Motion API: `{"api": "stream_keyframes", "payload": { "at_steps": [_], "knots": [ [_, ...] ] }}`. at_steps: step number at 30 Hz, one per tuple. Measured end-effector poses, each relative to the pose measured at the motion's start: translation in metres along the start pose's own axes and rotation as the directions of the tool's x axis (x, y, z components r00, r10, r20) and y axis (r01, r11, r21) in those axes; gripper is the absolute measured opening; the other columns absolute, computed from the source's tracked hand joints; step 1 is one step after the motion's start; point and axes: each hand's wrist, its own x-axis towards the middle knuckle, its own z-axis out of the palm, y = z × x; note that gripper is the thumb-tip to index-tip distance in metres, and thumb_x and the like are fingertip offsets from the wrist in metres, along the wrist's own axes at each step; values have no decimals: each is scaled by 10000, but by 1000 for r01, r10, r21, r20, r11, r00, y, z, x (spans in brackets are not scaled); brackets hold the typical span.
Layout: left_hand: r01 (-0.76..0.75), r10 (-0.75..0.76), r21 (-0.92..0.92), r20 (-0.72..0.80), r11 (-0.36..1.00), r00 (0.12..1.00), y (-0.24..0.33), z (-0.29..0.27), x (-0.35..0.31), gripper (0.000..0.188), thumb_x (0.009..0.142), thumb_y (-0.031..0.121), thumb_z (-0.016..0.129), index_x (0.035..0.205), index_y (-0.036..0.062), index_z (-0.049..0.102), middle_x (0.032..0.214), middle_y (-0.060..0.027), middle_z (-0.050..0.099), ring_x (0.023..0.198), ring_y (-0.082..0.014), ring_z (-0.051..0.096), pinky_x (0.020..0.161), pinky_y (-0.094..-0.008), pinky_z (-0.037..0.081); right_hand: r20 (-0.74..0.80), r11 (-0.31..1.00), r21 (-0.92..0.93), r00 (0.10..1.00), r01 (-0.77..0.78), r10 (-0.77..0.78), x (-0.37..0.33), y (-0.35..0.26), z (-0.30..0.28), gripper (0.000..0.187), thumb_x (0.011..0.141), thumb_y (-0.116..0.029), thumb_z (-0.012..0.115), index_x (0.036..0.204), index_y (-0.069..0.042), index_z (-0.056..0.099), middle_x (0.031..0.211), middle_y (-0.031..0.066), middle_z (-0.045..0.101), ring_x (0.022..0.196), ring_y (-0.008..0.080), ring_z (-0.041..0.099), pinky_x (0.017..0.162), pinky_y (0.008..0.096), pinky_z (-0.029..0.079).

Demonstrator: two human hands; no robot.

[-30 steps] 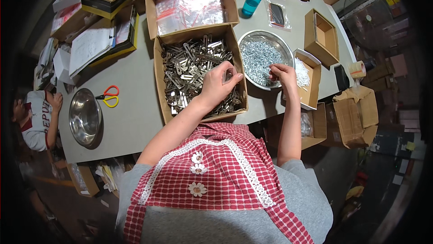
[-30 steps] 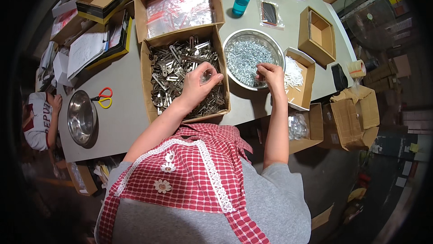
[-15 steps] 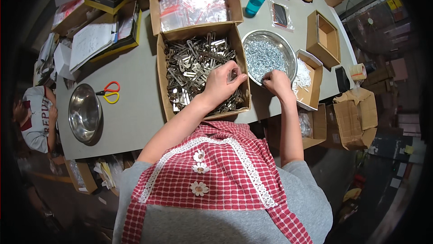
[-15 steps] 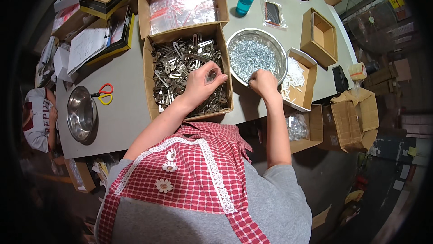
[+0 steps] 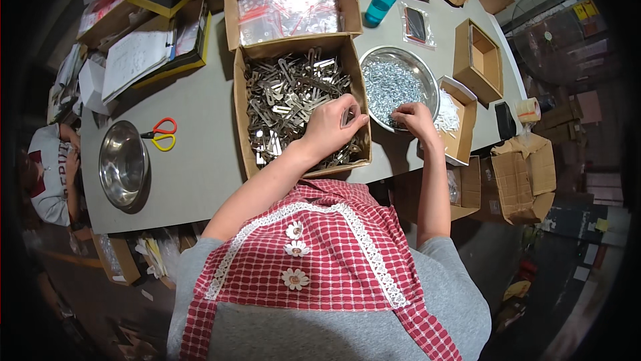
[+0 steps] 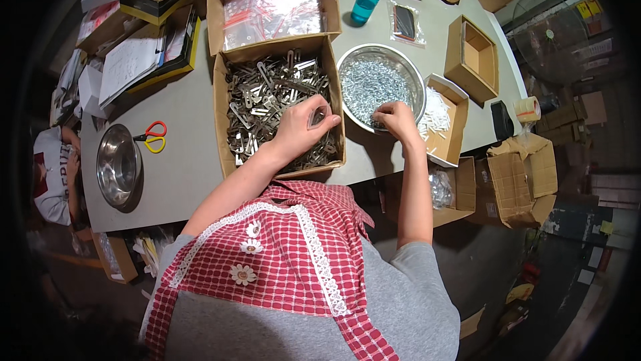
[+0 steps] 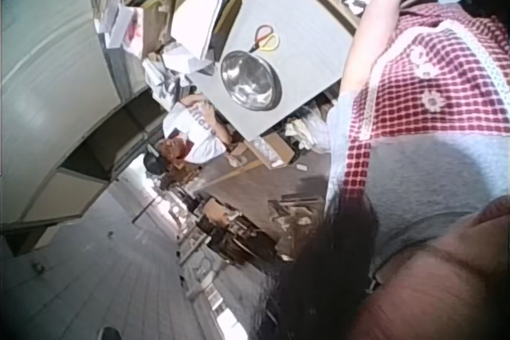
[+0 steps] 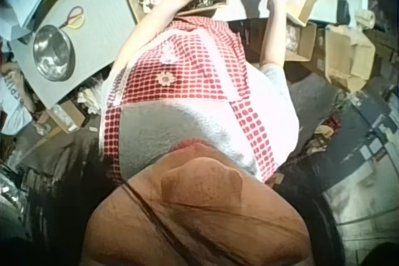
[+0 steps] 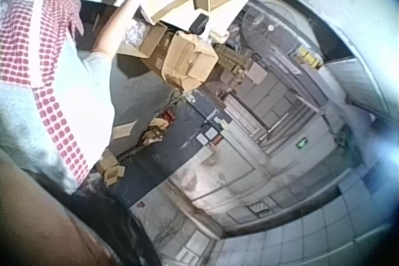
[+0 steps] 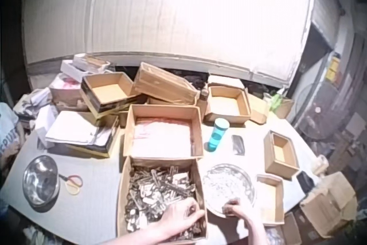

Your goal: The person is sorting small metal hardware components (hinges) into plastic bags.

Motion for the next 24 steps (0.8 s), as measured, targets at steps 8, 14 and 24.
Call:
{"api": "stream_keyframes", "payload": {
  "at_steps": [8,14,24],
  "knots": [
    [-23,23,6,34,1000,999,-1,4,0,298,878,286,792,902,30,641,777,-128,665,667,-270,655,627,-364,498,-59,929,-335,981,154,-184,15,-5,27,212,799,-178,712,940,-32,773,851,192,745,799,339,727,758,436,557],
    [27,-27,0,19,1000,999,0,-1,1,295,883,287,785,908,29,646,787,-122,664,670,-250,650,634,-350,497,-44,855,-470,962,217,-269,17,-9,22,194,797,-170,675,903,-27,752,838,216,723,809,389,710,749,454,553],
    [32,-32,-18,39,999,999,0,-3,1,282,867,294,798,888,58,644,781,-115,681,699,-287,676,649,-384,517,-174,894,380,967,240,-185,-38,-60,4,153,849,-76,769,971,13,751,843,55,738,732,110,655,670,252,505]
  ]
}}
